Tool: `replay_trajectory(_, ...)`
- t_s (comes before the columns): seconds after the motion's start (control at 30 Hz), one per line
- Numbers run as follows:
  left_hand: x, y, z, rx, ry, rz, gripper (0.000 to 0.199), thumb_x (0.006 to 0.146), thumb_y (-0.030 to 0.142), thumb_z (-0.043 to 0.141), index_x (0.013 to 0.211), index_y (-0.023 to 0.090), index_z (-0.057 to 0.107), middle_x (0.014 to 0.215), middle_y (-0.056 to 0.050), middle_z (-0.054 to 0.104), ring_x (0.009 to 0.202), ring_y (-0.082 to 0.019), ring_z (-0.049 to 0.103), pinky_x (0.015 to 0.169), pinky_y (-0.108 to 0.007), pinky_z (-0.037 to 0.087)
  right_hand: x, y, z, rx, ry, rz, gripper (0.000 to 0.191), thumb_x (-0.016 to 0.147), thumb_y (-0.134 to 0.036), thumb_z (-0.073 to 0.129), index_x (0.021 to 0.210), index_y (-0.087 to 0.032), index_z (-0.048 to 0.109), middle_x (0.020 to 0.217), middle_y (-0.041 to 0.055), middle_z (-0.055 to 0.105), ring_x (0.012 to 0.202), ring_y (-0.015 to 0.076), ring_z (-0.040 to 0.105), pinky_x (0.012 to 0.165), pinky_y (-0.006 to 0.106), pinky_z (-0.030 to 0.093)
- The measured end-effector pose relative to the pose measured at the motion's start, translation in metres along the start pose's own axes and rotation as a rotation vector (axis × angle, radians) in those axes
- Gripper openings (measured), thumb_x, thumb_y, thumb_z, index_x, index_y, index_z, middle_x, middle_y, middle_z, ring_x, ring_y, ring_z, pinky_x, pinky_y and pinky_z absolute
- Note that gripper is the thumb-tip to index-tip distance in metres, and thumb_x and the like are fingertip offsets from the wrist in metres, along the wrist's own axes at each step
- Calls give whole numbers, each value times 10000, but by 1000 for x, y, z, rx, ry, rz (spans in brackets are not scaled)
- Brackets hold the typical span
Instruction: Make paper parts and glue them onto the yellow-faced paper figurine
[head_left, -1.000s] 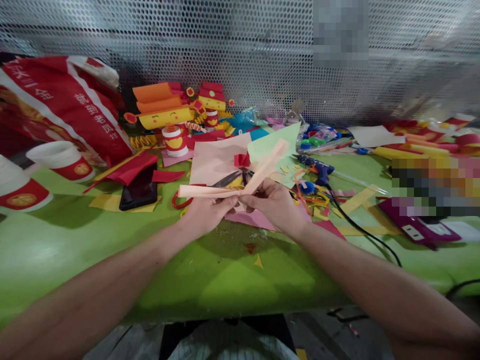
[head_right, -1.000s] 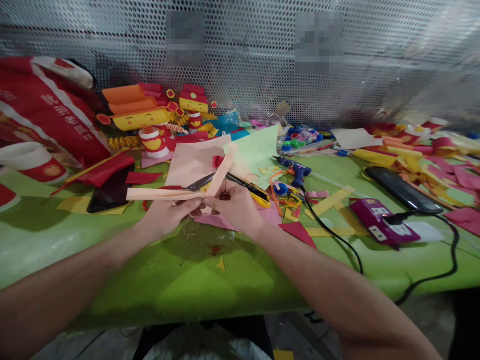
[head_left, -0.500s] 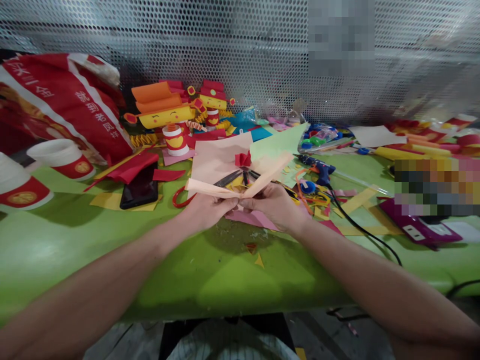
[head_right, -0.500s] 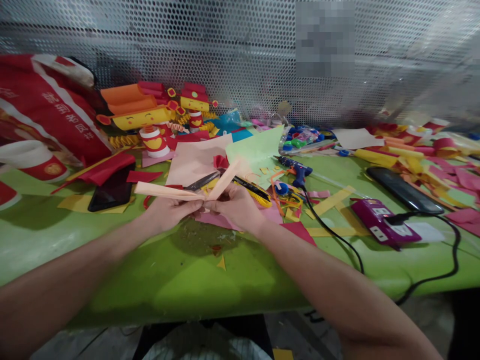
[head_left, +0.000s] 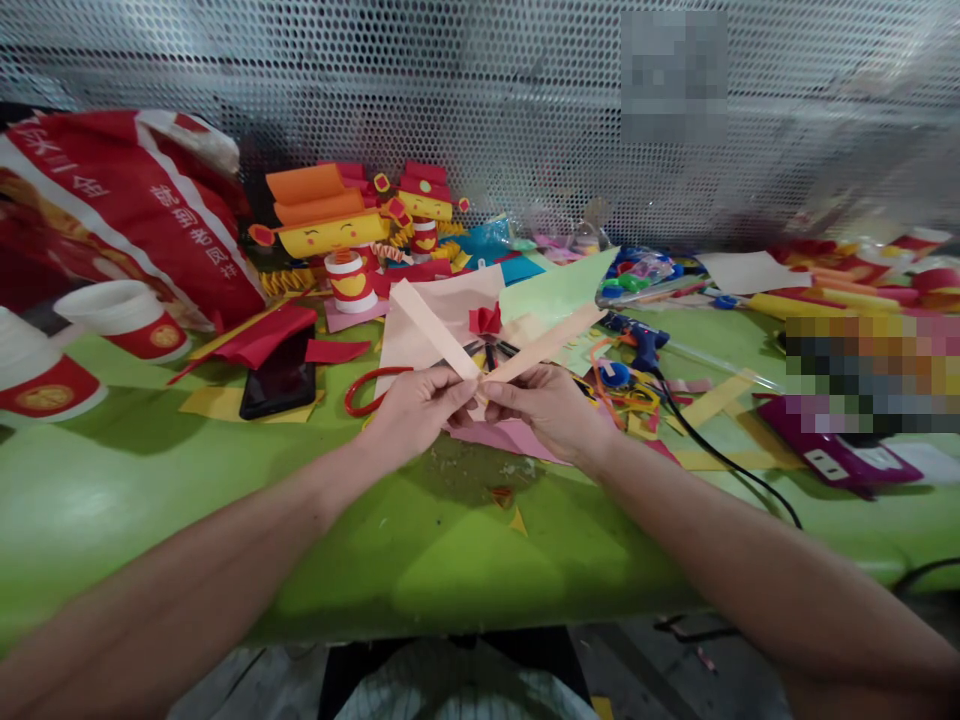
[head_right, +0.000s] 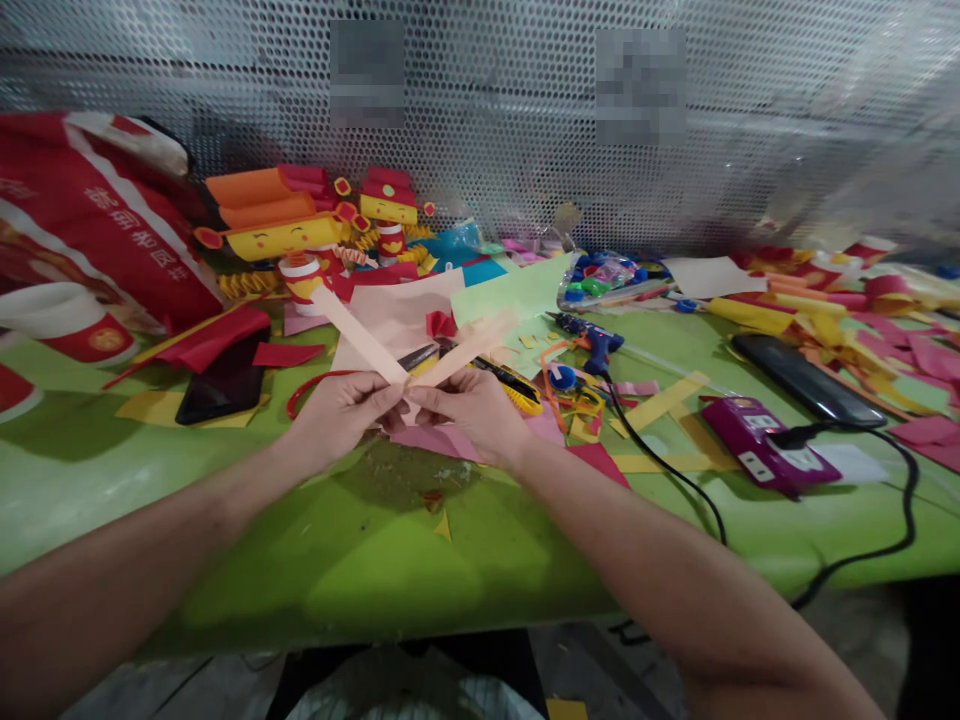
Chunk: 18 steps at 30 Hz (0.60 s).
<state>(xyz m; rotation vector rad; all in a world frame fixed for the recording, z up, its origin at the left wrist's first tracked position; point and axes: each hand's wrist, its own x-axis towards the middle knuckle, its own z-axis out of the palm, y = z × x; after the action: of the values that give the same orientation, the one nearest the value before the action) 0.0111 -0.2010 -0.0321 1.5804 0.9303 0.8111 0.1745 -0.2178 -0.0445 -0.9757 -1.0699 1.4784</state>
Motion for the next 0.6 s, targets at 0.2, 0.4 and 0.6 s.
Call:
replay_trajectory(0.2, 0, 6, -2, 124, 9, -11, 184, 801, 284, 562, 680, 152, 601, 577, 6, 615, 528, -101, 583, 517, -206, 475, 0, -2, 0, -55, 58, -74, 267, 518, -337, 832, 640, -160, 673, 560, -25, 637, 496, 72, 551, 494, 233, 474)
replay_trajectory(0.4, -1, 6, 0, 93, -13, -4, 175, 803, 299, 559, 706, 158, 592, 584, 15, 603, 518, -92, 570, 492, -191, 455, -1, -1, 4, -39, 64, -71, 298, 498, -372, 835, 600, -148, 666, 480, -26, 609, 435, 70, 527, 469, 239, 462)
replay_trajectory(0.6, 0, 2, 3, -22, -50, 28, 193, 742, 338, 643, 759, 152, 595, 629, 17, 604, 528, -85, 543, 499, -206, 451, -1, 0, 6, -6, 87, -81, 271, 489, -342, 842, 592, -153, 677, 492, -17, 628, 434, 73, 531, 468, 244, 469)
